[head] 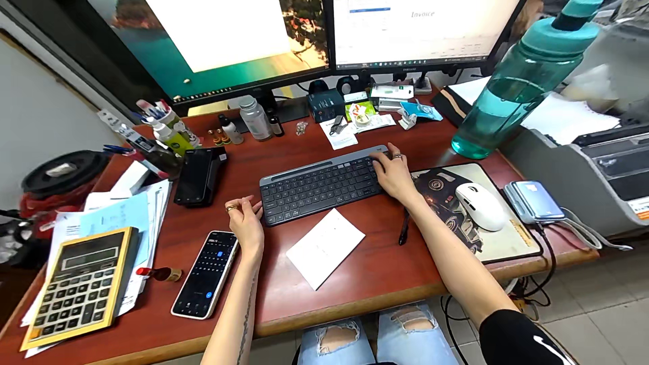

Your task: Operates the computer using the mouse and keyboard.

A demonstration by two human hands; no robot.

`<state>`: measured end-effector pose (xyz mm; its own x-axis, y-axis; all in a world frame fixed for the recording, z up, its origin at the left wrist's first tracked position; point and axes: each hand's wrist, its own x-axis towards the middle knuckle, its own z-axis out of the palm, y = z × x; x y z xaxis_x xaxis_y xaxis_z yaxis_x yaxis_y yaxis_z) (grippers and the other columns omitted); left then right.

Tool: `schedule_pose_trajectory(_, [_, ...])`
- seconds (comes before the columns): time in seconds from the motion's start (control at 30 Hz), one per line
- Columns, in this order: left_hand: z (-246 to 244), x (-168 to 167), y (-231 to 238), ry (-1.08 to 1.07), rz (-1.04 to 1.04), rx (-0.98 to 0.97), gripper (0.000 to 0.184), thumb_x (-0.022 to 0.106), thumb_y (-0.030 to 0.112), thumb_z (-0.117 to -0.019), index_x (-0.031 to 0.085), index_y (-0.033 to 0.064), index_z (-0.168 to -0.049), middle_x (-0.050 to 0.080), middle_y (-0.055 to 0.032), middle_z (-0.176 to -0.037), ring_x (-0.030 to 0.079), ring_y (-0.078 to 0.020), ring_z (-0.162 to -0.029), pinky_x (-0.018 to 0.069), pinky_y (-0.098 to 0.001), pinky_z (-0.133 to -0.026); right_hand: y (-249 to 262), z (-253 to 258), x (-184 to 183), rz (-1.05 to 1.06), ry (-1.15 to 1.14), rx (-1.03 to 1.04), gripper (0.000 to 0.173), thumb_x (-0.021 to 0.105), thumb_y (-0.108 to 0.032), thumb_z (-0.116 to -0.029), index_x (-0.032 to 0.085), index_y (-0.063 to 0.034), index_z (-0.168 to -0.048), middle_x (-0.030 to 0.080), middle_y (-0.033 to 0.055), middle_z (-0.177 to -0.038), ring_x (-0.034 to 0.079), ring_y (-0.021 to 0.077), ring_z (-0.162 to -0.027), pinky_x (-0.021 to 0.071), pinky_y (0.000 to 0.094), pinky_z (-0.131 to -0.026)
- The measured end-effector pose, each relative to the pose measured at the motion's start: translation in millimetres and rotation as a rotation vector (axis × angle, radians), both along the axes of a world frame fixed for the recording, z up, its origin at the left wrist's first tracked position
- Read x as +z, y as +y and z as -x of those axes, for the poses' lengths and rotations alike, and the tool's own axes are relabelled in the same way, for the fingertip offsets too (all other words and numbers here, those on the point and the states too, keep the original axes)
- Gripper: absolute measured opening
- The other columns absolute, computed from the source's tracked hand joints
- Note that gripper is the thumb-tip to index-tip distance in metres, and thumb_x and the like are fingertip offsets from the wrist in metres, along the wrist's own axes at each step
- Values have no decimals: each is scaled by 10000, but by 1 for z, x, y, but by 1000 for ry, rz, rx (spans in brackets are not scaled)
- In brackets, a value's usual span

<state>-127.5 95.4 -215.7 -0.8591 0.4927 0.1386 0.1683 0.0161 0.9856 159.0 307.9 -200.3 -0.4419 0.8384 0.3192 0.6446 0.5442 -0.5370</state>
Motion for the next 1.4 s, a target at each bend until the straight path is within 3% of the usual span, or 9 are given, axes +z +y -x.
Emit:
schedule_pose_trajectory(0.07, [0, 0, 1, 6, 0, -1, 327, 324, 181, -1129, 445, -53, -1324, 595, -210, -1292, 726, -201, -1010, 602, -369, -903, -5, 8, -2, 0, -83, 13, 389, 437, -374, -1081, 655, -260, -1382, 275, 224, -1658, 275, 532, -1476, 369, 692, -1062])
schedule_pose_trajectory(0.13, [-1, -1, 1, 15, 0, -9, 316, 325, 173, -1128, 442, -49, -1320, 591, -205, -1293, 723, -201, -1021, 598, -370, -915, -8, 13, -2, 5, -138, 19, 401, 411, -424, -1087, 649, -310, -1389, 232, 190, -1685, 187, 521, -1520, 292, 745, -1087])
schedule_pose_trajectory(0.37, [0, -2, 1, 45, 2, -10, 305, 341, 181, -1126, 462, -36, -1304, 597, -191, -1281, 721, -195, -1027, 600, -364, -911, -8, 18, -3, -50, -166, 12, 430, 393, -470, -1089, 646, -305, -1395, 265, 149, -1685, 156, 499, -1542, 138, 817, -1106])
schedule_pose_trajectory(0.53, [-1, -1, 0, 53, 17, -12, 320, 344, 195, -1127, 464, -40, -1308, 602, -200, -1277, 719, -199, -1039, 596, -374, -926, -11, 18, -2, -87, -163, 16, 452, 380, -488, -1089, 668, -287, -1373, 239, 83, -1705, 126, 480, -1555, 92, 838, -1098])
schedule_pose_trajectory(0.7, [-2, 5, 2, 36, 19, -3, 345, 348, 209, -1132, 450, -52, -1333, 612, -223, -1279, 733, -194, -1000, 609, -346, -878, -11, 19, -1, -70, -154, 19, 460, 363, -472, -1097, 663, -259, -1372, 341, 111, -1659, 203, 464, -1541, 116, 824, -1107])
schedule_pose_trajectory(1.03, [-2, 1, -1, 49, 15, -19, 371, 346, 202, -1133, 467, -79, -1342, 625, -246, -1259, 733, -221, -1011, 609, -365, -893, -12, 6, 4, -52, -116, 10, 472, 366, -475, -1098, 657, -234, -1382, 320, 79, -1674, 190, 450, -1550, 93, 832, -1111])
schedule_pose_trajectory(1.2, [-1, 0, -2, 139, 58, -55, 364, 389, 189, -1122, 517, -103, -1297, 632, -262, -1232, 705, -249, -1078, 576, -386, -957, -35, -69, 43, -153, 3, -63, 458, 463, -318, -1095, 576, 21, -1382, 446, 279, -1537, 417, 509, -1410, 338, 702, -1110])
schedule_pose_trajectory(1.3, [-2, 0, -1, 228, 100, -41, 353, 424, 185, -1108, 576, -98, -1254, 655, -268, -1195, 691, -297, -1095, 549, -436, -983, -56, -130, 46, -217, -130, -145, 457, 573, -306, -1054, 575, 1, -1392, 538, 291, -1437, 498, 526, -1326, 352, 732, -1066])
schedule_pose_trajectory(1.4, [-5, 2, 0, 239, 105, -32, 338, 440, 182, -1102, 598, -86, -1233, 660, -267, -1186, 686, -306, -1091, 537, -456, -982, -62, -181, 26, -255, -191, -196, 498, 656, -337, -997, 591, -42, -1393, 554, 290, -1416, 498, 543, -1318, 357, 764, -1038])
